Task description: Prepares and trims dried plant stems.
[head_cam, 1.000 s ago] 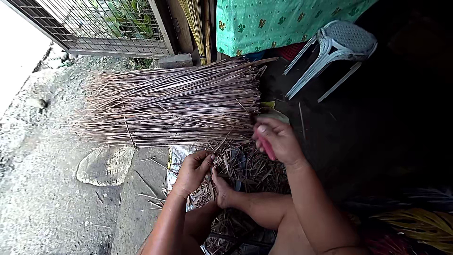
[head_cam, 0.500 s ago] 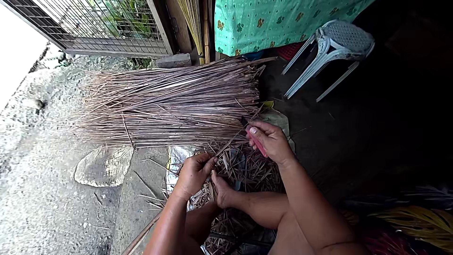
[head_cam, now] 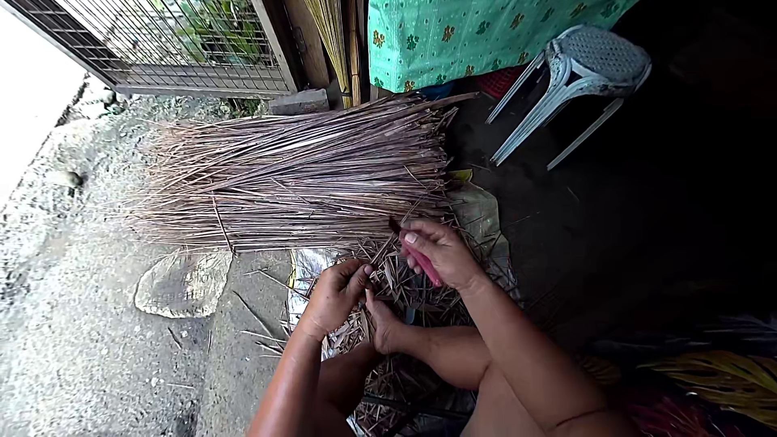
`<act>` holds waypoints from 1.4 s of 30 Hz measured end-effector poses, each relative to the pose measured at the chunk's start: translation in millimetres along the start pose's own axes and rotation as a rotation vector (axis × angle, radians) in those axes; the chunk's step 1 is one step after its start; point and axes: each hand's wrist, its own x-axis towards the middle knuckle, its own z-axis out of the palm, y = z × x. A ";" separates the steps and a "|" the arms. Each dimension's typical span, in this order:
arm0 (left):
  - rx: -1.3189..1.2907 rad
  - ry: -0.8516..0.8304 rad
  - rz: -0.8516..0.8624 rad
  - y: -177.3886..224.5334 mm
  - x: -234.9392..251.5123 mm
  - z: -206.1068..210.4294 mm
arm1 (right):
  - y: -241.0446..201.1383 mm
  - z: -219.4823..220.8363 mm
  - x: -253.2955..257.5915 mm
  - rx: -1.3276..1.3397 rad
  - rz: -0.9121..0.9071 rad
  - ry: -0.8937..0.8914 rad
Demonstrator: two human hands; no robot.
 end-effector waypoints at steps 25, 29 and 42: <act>-0.232 -0.152 -0.004 7.1 -2.7 -11.7 | -1.3 -25.8 0.6 -0.355 -0.332 -0.108; -0.207 -0.172 -0.007 2.5 -5.2 -15.8 | -8.5 -53.0 4.9 -0.303 -0.368 0.118; -0.105 -0.043 0.046 -2.5 -0.5 -10.5 | -5.2 -10.5 -8.0 -0.214 -0.256 -0.047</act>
